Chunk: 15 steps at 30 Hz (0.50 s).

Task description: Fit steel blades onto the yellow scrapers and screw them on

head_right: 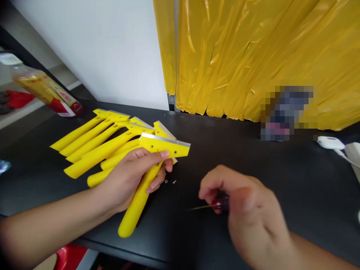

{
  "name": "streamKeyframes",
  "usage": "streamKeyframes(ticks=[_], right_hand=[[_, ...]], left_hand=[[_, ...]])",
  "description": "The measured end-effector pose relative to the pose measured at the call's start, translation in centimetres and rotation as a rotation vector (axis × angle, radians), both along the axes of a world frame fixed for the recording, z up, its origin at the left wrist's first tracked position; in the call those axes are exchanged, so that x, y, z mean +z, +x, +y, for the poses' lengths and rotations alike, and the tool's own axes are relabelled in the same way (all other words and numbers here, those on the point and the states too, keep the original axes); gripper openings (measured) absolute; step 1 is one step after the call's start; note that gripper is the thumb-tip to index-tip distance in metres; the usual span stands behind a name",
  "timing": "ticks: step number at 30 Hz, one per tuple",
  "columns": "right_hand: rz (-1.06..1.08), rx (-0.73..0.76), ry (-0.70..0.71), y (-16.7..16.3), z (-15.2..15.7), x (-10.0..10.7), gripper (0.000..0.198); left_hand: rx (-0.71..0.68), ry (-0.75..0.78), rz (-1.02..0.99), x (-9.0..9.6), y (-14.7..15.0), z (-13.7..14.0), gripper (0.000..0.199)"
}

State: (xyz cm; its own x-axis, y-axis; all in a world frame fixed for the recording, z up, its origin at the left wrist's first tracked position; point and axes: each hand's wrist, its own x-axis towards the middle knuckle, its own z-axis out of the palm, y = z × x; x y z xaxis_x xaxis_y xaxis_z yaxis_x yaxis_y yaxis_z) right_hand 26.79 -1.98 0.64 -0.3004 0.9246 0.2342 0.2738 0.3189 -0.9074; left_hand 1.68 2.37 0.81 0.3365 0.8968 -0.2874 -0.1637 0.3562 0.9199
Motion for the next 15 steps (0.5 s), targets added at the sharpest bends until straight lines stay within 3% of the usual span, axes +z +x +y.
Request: streamKeyframes(ticks=[3, 6, 10, 15], right_hand=[[-0.156, 0.23, 0.404, -1.0, 0.0, 0.3, 0.044], [-0.373, 0.344, 0.644, -1.5, 0.4, 0.5, 0.021], [-0.405, 0.314, 0.76, -2.1, 0.2, -0.8, 0.029], [-0.441, 0.379, 0.734, -2.7, 0.2, -1.5, 0.024]], left_hand=[[-0.012, -0.007, 0.014, 0.0, 0.0, -0.1, 0.037], [-0.022, -0.012, 0.021, 0.2, 0.0, -0.2, 0.037], [-0.035, 0.005, 0.038, 0.4, 0.0, -0.2, 0.036], [-0.027, 0.0, 0.05, 0.4, 0.2, -0.2, 0.036]])
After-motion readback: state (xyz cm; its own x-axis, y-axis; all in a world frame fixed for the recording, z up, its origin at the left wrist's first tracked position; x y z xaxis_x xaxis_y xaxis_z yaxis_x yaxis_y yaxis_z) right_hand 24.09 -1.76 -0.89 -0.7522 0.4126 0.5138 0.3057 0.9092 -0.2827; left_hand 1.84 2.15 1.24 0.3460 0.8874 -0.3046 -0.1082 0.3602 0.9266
